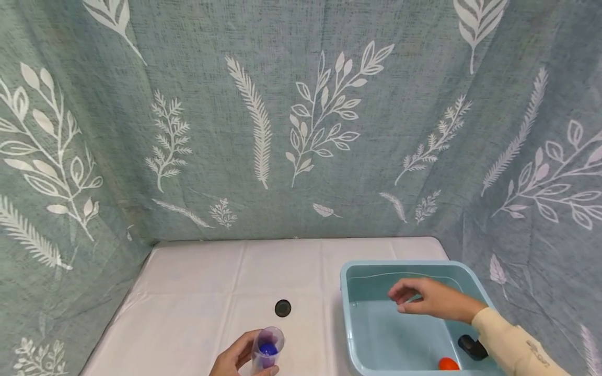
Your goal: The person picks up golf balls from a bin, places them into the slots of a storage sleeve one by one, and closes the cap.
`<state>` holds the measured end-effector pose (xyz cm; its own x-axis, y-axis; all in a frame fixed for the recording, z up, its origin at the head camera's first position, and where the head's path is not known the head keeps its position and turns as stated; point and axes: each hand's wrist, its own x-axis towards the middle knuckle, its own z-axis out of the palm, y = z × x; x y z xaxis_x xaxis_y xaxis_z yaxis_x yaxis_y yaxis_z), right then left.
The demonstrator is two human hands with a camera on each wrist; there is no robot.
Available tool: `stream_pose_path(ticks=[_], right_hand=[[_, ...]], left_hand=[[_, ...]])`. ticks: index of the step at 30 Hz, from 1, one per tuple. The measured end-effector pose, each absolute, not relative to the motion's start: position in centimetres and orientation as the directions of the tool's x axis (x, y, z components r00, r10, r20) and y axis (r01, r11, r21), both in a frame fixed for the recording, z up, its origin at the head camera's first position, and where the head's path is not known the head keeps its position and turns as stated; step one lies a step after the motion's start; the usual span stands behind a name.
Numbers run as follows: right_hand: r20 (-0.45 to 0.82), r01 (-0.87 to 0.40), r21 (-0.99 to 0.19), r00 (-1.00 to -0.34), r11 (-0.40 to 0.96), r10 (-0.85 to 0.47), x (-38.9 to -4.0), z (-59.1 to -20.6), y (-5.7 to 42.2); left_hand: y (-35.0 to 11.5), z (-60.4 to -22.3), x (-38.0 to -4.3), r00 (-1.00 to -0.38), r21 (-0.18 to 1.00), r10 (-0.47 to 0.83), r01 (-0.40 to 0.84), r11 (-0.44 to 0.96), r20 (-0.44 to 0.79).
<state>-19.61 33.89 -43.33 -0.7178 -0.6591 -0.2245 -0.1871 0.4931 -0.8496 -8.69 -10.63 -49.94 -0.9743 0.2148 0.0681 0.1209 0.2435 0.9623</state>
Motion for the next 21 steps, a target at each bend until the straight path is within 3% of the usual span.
stream_pose_path(ticks=[10,17,21], right_hand=[[-0.385,-0.148,-0.768,-0.670,0.623,-0.635,-20.5,-46.2,36.9],[-0.579,0.026,-0.688,-0.622,0.725,-0.527,-19.8,-47.2,37.4],[-0.632,0.043,-0.616,-0.623,0.787,-0.460,-19.5,-47.9,37.1]], left_hand=[[-10.7,-50.5,-8.2,-0.974,0.964,0.207,0.143,0.225,0.096],[-10.9,-50.6,-8.2,-0.975,0.958,0.198,0.150,0.246,0.102],[-10.9,-50.5,-8.1,-0.980,0.962,0.188,0.108,0.249,0.062]])
